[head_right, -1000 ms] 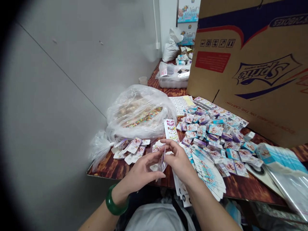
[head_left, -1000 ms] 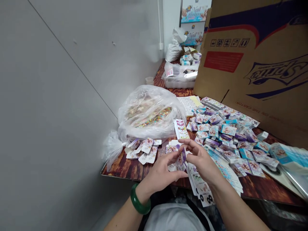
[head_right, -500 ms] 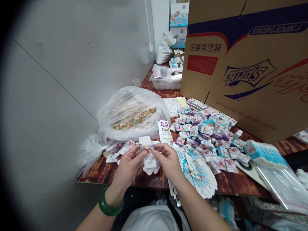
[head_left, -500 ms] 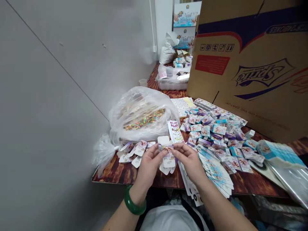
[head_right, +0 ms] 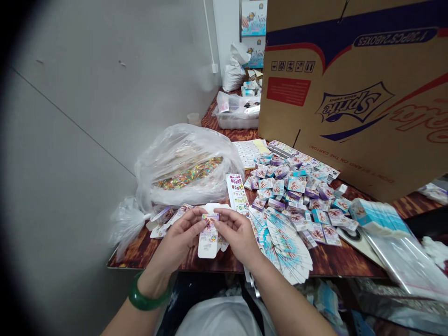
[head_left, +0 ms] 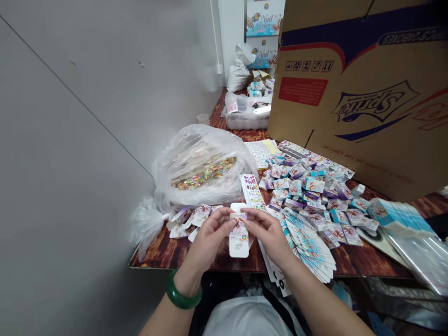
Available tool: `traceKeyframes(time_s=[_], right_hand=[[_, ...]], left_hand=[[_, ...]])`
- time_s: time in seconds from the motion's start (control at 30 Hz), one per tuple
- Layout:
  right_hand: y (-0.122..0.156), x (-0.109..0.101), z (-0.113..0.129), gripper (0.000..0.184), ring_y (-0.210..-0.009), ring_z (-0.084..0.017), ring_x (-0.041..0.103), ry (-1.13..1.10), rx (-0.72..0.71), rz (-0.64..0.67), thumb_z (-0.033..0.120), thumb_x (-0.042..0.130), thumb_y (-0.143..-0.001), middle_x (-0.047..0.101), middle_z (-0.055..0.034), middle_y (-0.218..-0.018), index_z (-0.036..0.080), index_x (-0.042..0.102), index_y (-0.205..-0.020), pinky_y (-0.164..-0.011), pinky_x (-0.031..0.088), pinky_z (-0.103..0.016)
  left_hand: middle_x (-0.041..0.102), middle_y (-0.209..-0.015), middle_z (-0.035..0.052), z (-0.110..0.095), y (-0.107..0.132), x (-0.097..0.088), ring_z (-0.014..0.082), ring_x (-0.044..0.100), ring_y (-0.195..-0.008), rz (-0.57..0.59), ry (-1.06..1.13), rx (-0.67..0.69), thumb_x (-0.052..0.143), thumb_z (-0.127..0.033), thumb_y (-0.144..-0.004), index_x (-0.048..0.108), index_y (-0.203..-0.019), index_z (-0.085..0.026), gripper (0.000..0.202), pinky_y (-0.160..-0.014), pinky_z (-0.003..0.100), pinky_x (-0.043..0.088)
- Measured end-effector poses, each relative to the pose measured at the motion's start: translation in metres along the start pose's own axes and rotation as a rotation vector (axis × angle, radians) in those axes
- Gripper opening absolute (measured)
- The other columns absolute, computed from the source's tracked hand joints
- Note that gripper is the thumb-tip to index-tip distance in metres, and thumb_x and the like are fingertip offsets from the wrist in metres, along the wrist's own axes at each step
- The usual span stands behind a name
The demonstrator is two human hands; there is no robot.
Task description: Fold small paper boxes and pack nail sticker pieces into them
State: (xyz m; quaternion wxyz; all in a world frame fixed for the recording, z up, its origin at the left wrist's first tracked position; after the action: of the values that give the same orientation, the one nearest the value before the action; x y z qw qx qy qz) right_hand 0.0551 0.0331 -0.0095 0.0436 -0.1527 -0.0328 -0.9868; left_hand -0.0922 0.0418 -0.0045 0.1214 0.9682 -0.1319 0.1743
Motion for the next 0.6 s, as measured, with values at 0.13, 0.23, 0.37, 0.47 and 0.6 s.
traceKeyframes(time_s=[0.13, 0.23, 0.37, 0.47, 0.6], right_hand=[[-0.003, -0.002, 0.002, 0.017, -0.06, -0.013, 0.053, 0.178, -0.105, -0.003, 0.034, 0.071, -0.07, 0.057, 0.0004, -0.065, 0.018, 0.063, -0.068, -0.057, 0.043, -0.026], [-0.007, -0.004, 0.001, 0.014, -0.063, -0.014, 0.054, 0.302, -0.22, -0.093, 0.029, 0.069, -0.071, 0.056, -0.0005, -0.069, 0.018, 0.062, -0.066, -0.058, 0.044, -0.026], [-0.009, -0.004, -0.004, 0.037, -0.071, -0.016, 0.06, 0.288, -0.244, -0.15, 0.024, 0.066, -0.074, 0.066, -0.0032, -0.087, 0.022, 0.059, -0.111, -0.064, 0.049, -0.028], [-0.005, -0.003, -0.001, 0.022, -0.081, -0.018, 0.063, 0.45, -0.373, -0.124, 0.02, 0.064, -0.076, 0.069, -0.0045, -0.089, 0.022, 0.066, -0.098, -0.074, 0.05, -0.031], [-0.001, -0.002, 0.008, 0.014, -0.086, -0.021, 0.064, 0.448, -0.399, -0.107, 0.022, 0.067, -0.075, 0.071, -0.0057, -0.09, 0.021, 0.071, -0.088, -0.078, 0.049, -0.034]], left_hand=[[0.062, -0.088, 0.0002, -0.001, 0.002, -0.001, 0.0132, 0.061, -0.077, 0.073, -0.179, 0.016, 0.061, -0.03, -0.082, 0.055, -0.097, -0.021, 0.019, -0.066, 0.023, 0.05], [0.057, -0.121, 0.0064, 0.0, 0.005, 0.006, 0.0212, 0.054, -0.112, 0.051, -0.501, 0.183, 0.066, -0.028, -0.078, 0.046, -0.12, -0.023, 0.047, -0.092, 0.032, 0.046], [0.049, -0.133, 0.014, 0.01, 0.006, 0.015, 0.0256, 0.047, -0.124, -0.105, -0.987, 0.346, 0.061, -0.023, -0.079, 0.034, -0.132, -0.018, 0.06, -0.102, 0.041, 0.039], [0.052, -0.129, 0.0178, 0.018, 0.005, 0.016, 0.0259, 0.05, -0.121, -0.166, -1.166, 0.429, 0.05, -0.019, -0.084, 0.034, -0.131, -0.012, 0.05, -0.098, 0.042, 0.044], [0.053, -0.127, 0.018, 0.022, 0.006, 0.015, 0.0259, 0.053, -0.118, -0.194, -1.274, 0.485, 0.048, -0.018, -0.084, 0.034, -0.131, -0.012, 0.049, -0.094, 0.041, 0.047]])
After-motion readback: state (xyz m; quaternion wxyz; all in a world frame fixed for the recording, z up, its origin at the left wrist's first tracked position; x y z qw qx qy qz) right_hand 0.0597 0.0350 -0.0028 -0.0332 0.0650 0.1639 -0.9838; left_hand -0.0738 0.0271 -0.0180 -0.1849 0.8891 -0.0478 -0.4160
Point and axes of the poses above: each hand's wrist, its own y-axis away from the middle knuckle, its own x-axis out of the palm, z = x × y, the point moved 2 cm from there along -y, towards the middle knuckle
